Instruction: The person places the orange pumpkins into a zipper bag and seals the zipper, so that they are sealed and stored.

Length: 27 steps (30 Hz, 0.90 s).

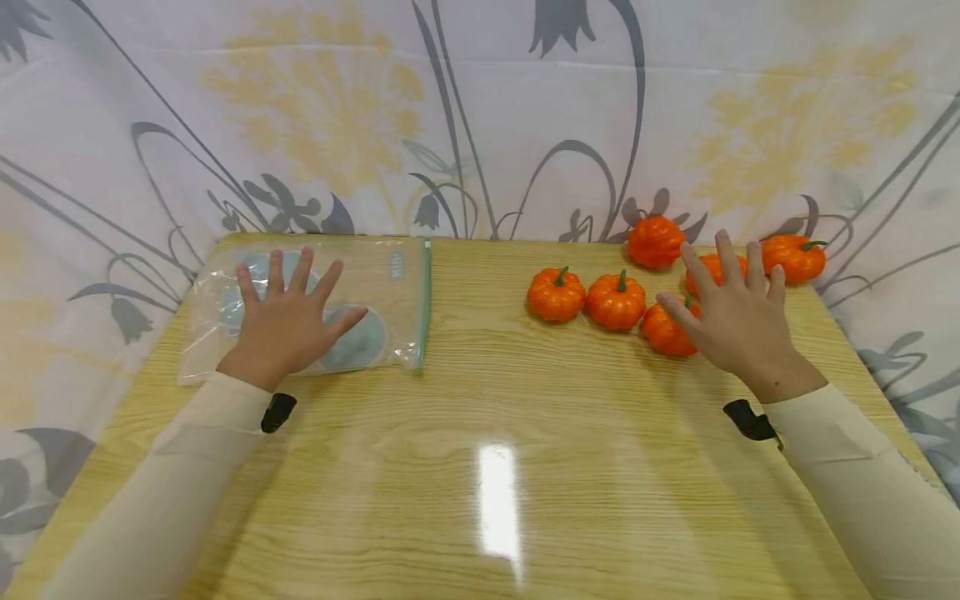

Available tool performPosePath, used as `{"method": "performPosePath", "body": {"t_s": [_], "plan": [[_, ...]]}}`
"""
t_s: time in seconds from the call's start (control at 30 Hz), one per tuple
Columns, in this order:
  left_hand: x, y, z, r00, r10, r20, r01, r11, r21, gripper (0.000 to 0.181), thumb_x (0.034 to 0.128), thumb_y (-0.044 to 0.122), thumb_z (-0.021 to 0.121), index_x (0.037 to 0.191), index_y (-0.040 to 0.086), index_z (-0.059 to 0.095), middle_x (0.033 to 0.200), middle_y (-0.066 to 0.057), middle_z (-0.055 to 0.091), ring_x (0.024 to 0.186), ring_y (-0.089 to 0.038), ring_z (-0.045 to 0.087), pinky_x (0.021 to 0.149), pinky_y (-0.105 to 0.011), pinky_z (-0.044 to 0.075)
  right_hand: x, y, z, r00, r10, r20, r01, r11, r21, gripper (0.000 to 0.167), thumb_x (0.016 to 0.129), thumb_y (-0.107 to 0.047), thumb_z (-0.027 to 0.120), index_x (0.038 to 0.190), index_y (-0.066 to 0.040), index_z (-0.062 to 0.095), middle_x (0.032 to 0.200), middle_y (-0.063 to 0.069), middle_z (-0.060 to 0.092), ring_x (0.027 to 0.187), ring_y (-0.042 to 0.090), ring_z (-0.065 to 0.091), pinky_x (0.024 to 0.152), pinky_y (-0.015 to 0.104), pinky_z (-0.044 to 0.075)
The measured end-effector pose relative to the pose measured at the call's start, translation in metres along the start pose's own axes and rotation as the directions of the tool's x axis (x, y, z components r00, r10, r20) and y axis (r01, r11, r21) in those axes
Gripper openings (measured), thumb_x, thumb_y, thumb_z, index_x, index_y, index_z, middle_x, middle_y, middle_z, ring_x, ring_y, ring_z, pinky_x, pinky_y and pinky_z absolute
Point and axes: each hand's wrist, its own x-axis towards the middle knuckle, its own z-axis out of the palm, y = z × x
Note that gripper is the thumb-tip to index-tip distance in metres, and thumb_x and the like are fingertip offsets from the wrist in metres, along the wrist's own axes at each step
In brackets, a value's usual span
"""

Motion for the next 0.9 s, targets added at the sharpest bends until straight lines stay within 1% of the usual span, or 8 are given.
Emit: {"method": "performPosePath", "body": {"t_s": [0.3, 0.43, 0.5, 0.6, 0.67, 0.73, 0.8, 0.9], "plan": [[0.0, 0.006, -0.002, 1.0, 0.006, -0.005, -0.006, 1.0, -0.014, 0.087, 0.0944, 0.077, 0.024, 0.162, 0.023, 0.013, 0.167, -0.02, 0.0, 0.15, -0.051, -0.012, 0.109, -0.074, -0.019, -0.001, -0.007, 0.0, 1.0, -0.017, 0.001, 0.017, 1.0, -0.007, 0.078, 0.1, -0.066, 0.028, 0.162, -0.025, 0.007, 0.166, 0.022, -0.005, 0.149, 0.055, -0.012, 0.111, 0.078, -0.001], [0.0, 0.009, -0.002, 0.999, 0.02, -0.031, -0.02, 1.0, -0.007, 0.085, 0.0959, 0.075, 0.028, 0.162, 0.022, 0.017, 0.167, -0.02, 0.006, 0.152, -0.048, -0.004, 0.112, -0.075, -0.013, -0.001, -0.011, -0.001, 1.0, -0.03, -0.007, 0.03, 1.0, -0.004, 0.078, 0.101, -0.065, 0.029, 0.162, -0.023, 0.01, 0.166, 0.023, -0.002, 0.149, 0.055, -0.007, 0.112, 0.078, 0.0], [0.001, 0.012, 0.0, 0.997, 0.035, -0.069, -0.037, 0.999, -0.019, 0.08, 0.0981, 0.069, 0.034, 0.161, 0.021, 0.022, 0.166, -0.02, 0.013, 0.153, -0.046, 0.005, 0.115, -0.075, -0.004, -0.002, -0.016, -0.002, 0.999, -0.047, -0.021, 0.047, 0.999, 0.011, 0.076, 0.102, -0.061, 0.033, 0.162, -0.019, 0.014, 0.165, 0.025, 0.004, 0.149, 0.056, 0.0, 0.112, 0.077, 0.003], [0.001, 0.019, 0.003, 0.985, 0.067, -0.156, -0.075, 0.996, -0.047, 0.067, 0.1009, 0.054, 0.046, 0.156, 0.018, 0.034, 0.16, -0.02, 0.029, 0.148, -0.042, 0.025, 0.114, -0.071, 0.02, -0.006, -0.025, -0.002, 0.992, -0.097, -0.079, 0.102, 0.993, 0.056, 0.067, 0.102, -0.047, 0.047, 0.156, -0.011, 0.032, 0.16, 0.029, 0.021, 0.144, 0.055, 0.018, 0.111, 0.075, 0.013], [0.0, 0.025, 0.005, 0.97, 0.095, -0.222, -0.112, 0.992, -0.064, 0.059, 0.101, 0.045, 0.052, 0.15, 0.014, 0.044, 0.153, -0.02, 0.04, 0.14, -0.042, 0.038, 0.107, -0.067, 0.035, -0.01, -0.033, -0.001, 0.98, -0.141, -0.139, 0.154, 0.984, 0.092, 0.058, 0.099, -0.035, 0.057, 0.147, -0.005, 0.045, 0.152, 0.031, 0.036, 0.137, 0.054, 0.032, 0.109, 0.073, 0.023], [-0.001, 0.031, 0.007, 0.956, 0.118, -0.27, -0.143, 0.987, -0.072, 0.052, 0.1002, 0.039, 0.056, 0.144, 0.011, 0.052, 0.145, -0.02, 0.05, 0.132, -0.042, 0.048, 0.097, -0.063, 0.046, -0.015, -0.043, 0.002, 0.963, -0.175, -0.204, 0.204, 0.971, 0.129, 0.047, 0.095, -0.024, 0.064, 0.136, -0.001, 0.057, 0.141, 0.03, 0.049, 0.128, 0.051, 0.044, 0.103, 0.071, 0.033], [-0.002, 0.039, 0.008, 0.948, 0.138, -0.287, -0.168, 0.982, -0.082, 0.048, 0.0996, 0.036, 0.058, 0.139, 0.01, 0.057, 0.139, -0.02, 0.056, 0.125, -0.042, 0.055, 0.09, -0.06, 0.051, -0.021, -0.052, 0.006, 0.945, -0.194, -0.264, 0.244, 0.954, 0.172, 0.039, 0.092, -0.018, 0.068, 0.125, 0.002, 0.065, 0.132, 0.028, 0.058, 0.12, 0.049, 0.053, 0.098, 0.069, 0.04], [-0.004, 0.051, 0.01, 0.953, 0.165, -0.255, -0.199, 0.973, -0.113, 0.047, 0.0996, 0.037, 0.059, 0.138, 0.011, 0.059, 0.134, -0.017, 0.06, 0.119, -0.04, 0.059, 0.087, -0.056, 0.054, -0.028, -0.064, 0.011, 0.929, -0.189, -0.318, 0.272, 0.932, 0.241, 0.03, 0.091, -0.014, 0.069, 0.116, 0.001, 0.069, 0.126, 0.026, 0.062, 0.115, 0.047, 0.056, 0.094, 0.067, 0.043]]}}
